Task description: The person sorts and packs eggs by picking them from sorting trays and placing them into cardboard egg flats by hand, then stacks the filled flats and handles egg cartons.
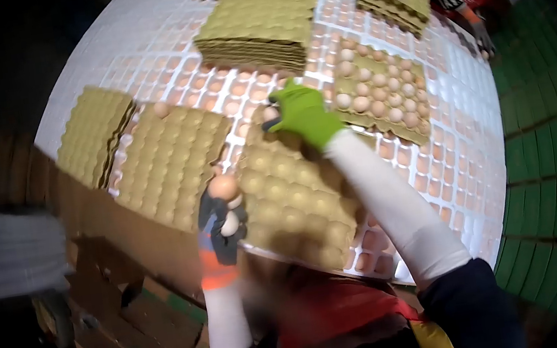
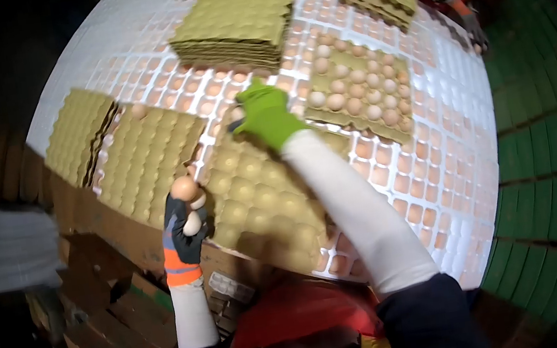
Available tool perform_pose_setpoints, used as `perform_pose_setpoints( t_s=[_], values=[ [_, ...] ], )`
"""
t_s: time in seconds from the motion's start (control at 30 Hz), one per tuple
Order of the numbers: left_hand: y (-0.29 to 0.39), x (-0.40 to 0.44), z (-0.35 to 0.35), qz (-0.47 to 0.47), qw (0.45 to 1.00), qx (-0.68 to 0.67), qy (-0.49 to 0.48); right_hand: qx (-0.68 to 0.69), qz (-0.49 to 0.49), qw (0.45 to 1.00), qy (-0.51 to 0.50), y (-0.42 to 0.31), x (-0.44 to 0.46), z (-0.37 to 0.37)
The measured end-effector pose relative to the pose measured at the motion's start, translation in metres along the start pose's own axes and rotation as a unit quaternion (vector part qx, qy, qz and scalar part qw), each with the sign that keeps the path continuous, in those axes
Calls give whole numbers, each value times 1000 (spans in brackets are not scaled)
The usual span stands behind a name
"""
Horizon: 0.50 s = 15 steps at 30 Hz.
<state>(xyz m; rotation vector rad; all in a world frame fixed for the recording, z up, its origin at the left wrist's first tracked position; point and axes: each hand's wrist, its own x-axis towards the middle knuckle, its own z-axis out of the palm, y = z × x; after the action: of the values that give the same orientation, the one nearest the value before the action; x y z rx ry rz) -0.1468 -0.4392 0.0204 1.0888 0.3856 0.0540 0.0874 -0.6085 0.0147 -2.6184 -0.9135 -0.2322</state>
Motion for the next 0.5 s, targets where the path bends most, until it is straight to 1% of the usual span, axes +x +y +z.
perform_pose_setpoints(
  t_s=[0.03,0.07,0.13,0.17,0.2,0.23,0.27,0.3,0.33,0.37,0.43,0.47,0.5],
  values=[
    [-6,-1,3,14,1000,17,5,-89,-27,994,-56,-1,8,26],
    [-9,-4,5,39,998,54,12,-138,-27,988,-59,1,9,38],
    [-17,-5,11,99,984,144,30,-122,3,990,66,2,9,49],
    [-16,-7,14,125,974,185,37,-92,15,984,152,7,4,48],
    [-14,-10,17,140,967,209,35,156,91,982,56,5,-15,-2],
    [-12,-14,18,133,969,205,25,337,96,936,32,13,-37,-22],
    [-8,-17,16,74,982,174,-1,507,47,858,67,24,-64,-16],
    [-7,-21,18,17,989,147,-21,635,219,736,-79,14,-113,-81],
    [-12,-23,30,14,987,159,-35,672,267,684,-95,22,-156,-76],
    [-19,-25,44,15,985,168,-45,690,298,654,-89,30,-202,-82],
    [-28,-37,96,19,963,229,-138,668,397,628,-28,47,-303,-110],
    [-48,-35,107,42,946,274,-170,622,463,631,15,59,-347,-124],
    [-66,-35,132,54,932,284,-220,545,527,649,61,73,-385,-136]
  ],
)
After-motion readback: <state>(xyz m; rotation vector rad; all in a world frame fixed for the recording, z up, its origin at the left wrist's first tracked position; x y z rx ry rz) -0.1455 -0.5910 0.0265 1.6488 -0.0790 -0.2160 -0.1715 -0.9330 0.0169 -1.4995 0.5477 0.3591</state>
